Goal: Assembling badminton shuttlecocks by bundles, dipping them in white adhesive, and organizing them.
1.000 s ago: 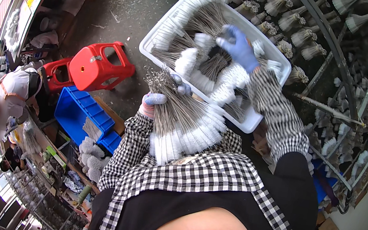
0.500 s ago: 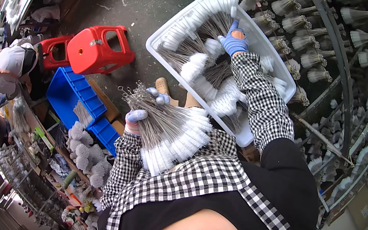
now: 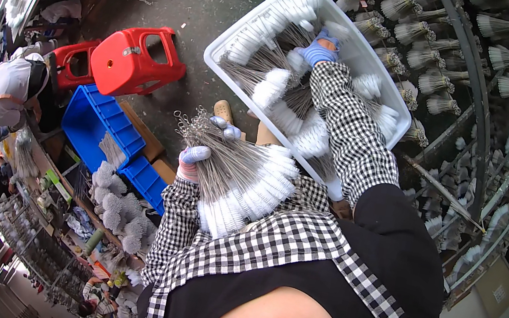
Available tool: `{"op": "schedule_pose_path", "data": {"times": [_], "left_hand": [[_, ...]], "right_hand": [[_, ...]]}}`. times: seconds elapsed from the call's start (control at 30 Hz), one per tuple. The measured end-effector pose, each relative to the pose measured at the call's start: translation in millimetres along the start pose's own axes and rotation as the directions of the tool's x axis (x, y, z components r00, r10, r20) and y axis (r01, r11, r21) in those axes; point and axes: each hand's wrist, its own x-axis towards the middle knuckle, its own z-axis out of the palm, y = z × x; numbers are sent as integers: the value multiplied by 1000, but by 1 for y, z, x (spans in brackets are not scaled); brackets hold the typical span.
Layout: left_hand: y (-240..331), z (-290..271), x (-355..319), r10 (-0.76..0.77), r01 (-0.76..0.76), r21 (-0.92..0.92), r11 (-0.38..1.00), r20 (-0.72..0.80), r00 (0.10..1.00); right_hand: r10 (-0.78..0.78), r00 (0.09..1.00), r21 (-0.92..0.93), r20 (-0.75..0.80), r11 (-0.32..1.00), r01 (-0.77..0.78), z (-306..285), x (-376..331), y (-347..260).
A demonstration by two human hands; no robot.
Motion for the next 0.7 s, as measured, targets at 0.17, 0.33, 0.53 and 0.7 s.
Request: {"op": "schedule_pose_path", "data": {"times": [0.17,0.33,0.53,0.7], "left_hand": [[-6,0,-11,-8,8,17,1000,-4,1000],[13,-14,-30,34,-32,72,997,-17,999],[28,-26,-44,93,-91,36,995,-61,994],[32,-26,-49,101,-100,32,995,-61,993]], "right_hand": [[51,998,27,34,998,-52,1,-10,3],[-66,983,-32,168,997,73,-20,4,4],[-205,950,-216,236,942,257,-80,-2,-28],[-67,959,-12,275,997,73,-11,2,9]]}}
